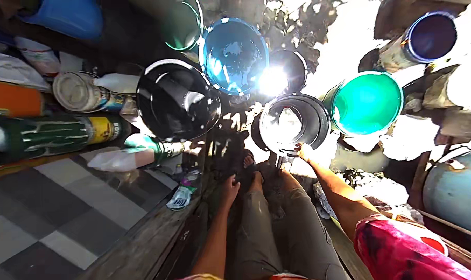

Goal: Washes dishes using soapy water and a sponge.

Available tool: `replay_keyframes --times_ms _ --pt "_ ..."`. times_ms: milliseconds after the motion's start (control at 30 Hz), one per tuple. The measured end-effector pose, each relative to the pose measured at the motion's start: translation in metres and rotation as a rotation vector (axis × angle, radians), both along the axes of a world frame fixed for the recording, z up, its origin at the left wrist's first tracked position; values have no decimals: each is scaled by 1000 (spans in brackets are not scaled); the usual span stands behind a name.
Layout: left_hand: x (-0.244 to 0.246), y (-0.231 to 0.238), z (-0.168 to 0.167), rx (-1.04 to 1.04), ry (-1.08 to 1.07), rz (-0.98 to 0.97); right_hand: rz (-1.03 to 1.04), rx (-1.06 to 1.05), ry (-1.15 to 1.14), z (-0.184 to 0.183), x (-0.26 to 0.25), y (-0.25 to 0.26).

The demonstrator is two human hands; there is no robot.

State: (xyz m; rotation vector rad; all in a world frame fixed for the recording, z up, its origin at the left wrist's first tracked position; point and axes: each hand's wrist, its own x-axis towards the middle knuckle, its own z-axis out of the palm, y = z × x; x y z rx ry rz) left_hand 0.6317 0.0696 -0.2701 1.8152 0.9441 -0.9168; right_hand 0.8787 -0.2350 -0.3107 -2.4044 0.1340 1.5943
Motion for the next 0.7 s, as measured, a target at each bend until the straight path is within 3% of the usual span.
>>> replay_keyframes --times_ms 133,333,433,567,700 --pt "98 26 -48 81 -105 -61 113 -70 -81 -71 30 -11" --pt "212 24 -96 31 -310 -35 300 -12 -220 -116 93 -1" --pt "239 10 -109 28 -388 -48 440 71 -267 -146 121 4" --pt "254 -2 -128 248 -543 12 734 121 -298 -184 144 6" --pt "275 5 -149 449 -667 186 512 51 -246 -186 147 6"
